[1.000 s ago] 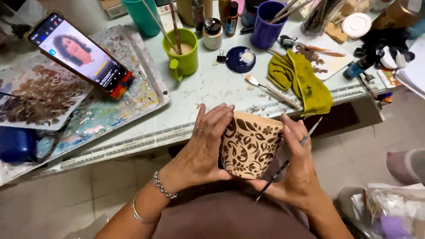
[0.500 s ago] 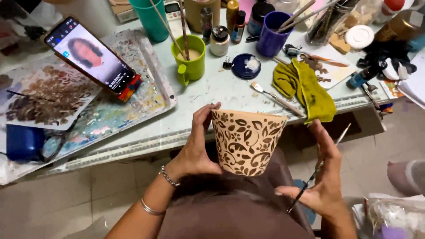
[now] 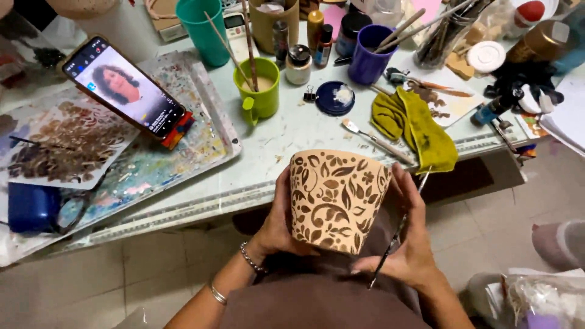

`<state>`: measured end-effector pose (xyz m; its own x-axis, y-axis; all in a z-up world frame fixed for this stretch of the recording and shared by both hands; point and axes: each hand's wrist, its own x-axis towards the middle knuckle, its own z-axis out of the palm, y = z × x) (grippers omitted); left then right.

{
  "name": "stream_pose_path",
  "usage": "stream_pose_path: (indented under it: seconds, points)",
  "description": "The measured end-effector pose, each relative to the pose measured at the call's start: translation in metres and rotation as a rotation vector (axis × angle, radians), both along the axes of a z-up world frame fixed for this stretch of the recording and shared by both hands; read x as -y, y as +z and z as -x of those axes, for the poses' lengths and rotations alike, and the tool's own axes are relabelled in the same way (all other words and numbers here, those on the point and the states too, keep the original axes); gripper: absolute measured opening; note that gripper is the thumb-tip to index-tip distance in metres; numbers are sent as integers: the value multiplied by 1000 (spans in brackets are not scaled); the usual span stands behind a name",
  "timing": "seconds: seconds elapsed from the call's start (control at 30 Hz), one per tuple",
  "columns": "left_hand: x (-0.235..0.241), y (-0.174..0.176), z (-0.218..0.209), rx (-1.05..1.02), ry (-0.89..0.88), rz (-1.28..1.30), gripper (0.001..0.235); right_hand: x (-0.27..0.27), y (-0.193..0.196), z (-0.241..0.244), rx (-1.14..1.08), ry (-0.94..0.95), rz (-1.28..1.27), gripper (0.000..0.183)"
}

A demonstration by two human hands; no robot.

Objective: Painting detailed floral patterns on a ceramic cup using a fine-tipped brush

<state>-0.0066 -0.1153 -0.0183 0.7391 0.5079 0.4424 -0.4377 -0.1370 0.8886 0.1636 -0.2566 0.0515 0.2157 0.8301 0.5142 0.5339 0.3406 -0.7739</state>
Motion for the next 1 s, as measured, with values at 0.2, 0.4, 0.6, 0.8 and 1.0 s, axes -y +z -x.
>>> stream_pose_path:
  seconds: [0.2, 0.4, 0.6, 0.8, 1.0]
  points:
    - [3, -16, -8, 118, -124, 138, 121, -4, -10, 7, 3, -61, -39, 124]
    - [4, -23, -6, 80, -129, 161, 124, -5, 0, 8, 3, -28, -5, 114]
    - [-9, 22, 6, -25, 6, -18, 129, 1, 11, -2, 389, -173, 17, 110]
    - [-14, 59, 12, -203, 167, -653, 124, -3, 18, -9, 556, -49, -11, 93]
    - [-13, 70, 6, -280, 231, -824, 117, -6, 31, -3, 726, -26, -69, 84]
